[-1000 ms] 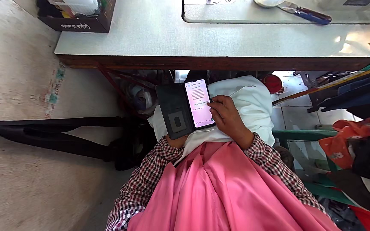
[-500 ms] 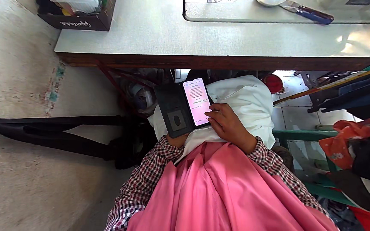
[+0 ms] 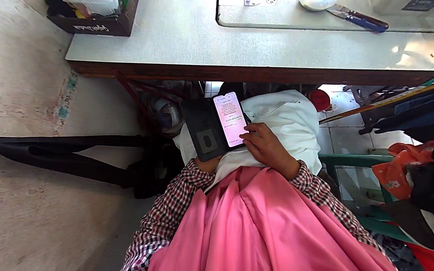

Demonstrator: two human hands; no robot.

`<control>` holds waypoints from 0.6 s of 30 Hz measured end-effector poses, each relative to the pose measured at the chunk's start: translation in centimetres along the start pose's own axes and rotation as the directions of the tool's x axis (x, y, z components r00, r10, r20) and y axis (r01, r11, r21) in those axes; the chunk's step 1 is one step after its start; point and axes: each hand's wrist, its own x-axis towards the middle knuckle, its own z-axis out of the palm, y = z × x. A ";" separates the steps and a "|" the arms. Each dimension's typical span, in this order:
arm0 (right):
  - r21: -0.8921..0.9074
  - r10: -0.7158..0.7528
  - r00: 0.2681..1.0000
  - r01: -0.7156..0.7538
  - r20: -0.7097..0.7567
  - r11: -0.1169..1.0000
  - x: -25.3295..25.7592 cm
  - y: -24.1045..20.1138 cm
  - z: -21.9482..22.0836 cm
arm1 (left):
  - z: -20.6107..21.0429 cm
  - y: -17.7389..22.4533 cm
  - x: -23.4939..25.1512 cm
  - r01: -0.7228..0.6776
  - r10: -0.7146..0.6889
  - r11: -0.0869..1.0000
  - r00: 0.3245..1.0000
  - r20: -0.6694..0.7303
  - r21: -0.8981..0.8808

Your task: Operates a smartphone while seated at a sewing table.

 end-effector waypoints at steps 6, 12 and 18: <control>0.014 0.015 1.000 -0.015 -0.021 1.000 0.0 0.1 -0.1 | -0.4 0.2 0.2 -0.007 0.004 0.997 0.999 0.048 0.073; 0.019 -0.006 1.000 0.006 0.020 1.000 0.0 -0.1 -0.1 | -0.2 -0.5 0.3 -0.039 0.038 0.998 0.999 0.023 0.050; 0.009 -0.043 0.997 0.042 0.061 0.999 0.1 -0.3 -0.2 | -0.8 -1.0 0.8 -0.115 0.103 0.988 0.988 0.118 0.099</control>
